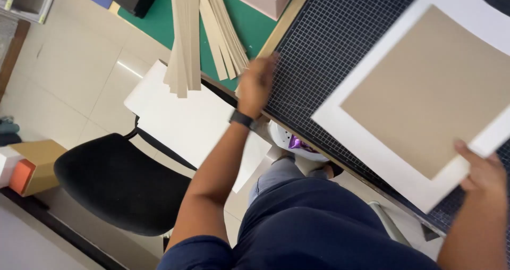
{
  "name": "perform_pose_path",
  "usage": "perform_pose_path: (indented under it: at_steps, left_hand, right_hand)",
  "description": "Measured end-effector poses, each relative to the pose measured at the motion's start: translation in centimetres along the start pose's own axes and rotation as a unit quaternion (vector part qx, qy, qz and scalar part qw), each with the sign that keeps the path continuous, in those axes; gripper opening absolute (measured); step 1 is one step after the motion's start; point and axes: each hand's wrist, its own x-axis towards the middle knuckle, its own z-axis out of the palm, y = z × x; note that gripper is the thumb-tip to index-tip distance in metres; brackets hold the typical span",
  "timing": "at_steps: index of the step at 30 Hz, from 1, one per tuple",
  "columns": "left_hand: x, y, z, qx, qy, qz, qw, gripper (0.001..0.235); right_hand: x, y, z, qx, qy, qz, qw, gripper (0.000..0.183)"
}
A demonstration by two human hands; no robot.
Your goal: Gluing and smoothing additional cardboard strips onto a base sheet using a roller and a squeegee.
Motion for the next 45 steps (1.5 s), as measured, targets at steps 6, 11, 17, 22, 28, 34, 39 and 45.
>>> perform_pose_path:
  at_steps: [6, 11, 17, 22, 28, 34, 39, 45]
  left_hand:
    - [-2.9, -15.1, -5.6, 0.077, 0.145, -0.336, 0.928, 0.031]
    - [-3.4, -17.1, -3.8, 0.212, 0.066, -0.411, 0.884, 0.071]
    - [-0.5, -15.0, -2.8, 0.174, 0.042, -0.532, 0.828, 0.112]
    - [0.3, -14.6, -2.5, 0.154, 0.033, -0.55, 0.82, 0.088]
    - [1.2, -13.7, -3.9, 0.06, 0.023, -0.618, 0.784, 0.075]
    - [1.2, -11.1, -5.0, -0.023, 0.086, -0.603, 0.793, 0.046]
    - [0.4, -12.6, -5.2, -0.088, 0.093, -0.583, 0.802, 0.037]
    - [-0.8, -14.2, -5.8, -0.12, 0.131, -0.549, 0.817, 0.02]
  right_hand:
    - [8.8, 11.3, -11.4, -0.055, -0.061, 0.154, 0.985, 0.039]
    - [7.8, 11.0, -12.0, -0.153, 0.051, 0.277, 0.947, 0.05]
    - [4.4, 12.1, -10.9, -0.124, 0.003, 0.076, 0.989, 0.039]
    - [5.1, 14.5, -15.0, -0.16, -0.17, 0.144, 0.962, 0.05]
    - [-2.8, 9.3, -8.5, -0.059, 0.032, 0.103, 0.992, 0.04]
    - [-2.2, 11.7, -9.2, -0.041, 0.059, 0.054, 0.996, 0.031]
    - [-1.3, 13.7, -10.1, -0.136, 0.142, 0.087, 0.977, 0.045]
    - [-3.5, 12.9, -7.0, 0.061, 0.108, -0.021, 0.992, 0.044]
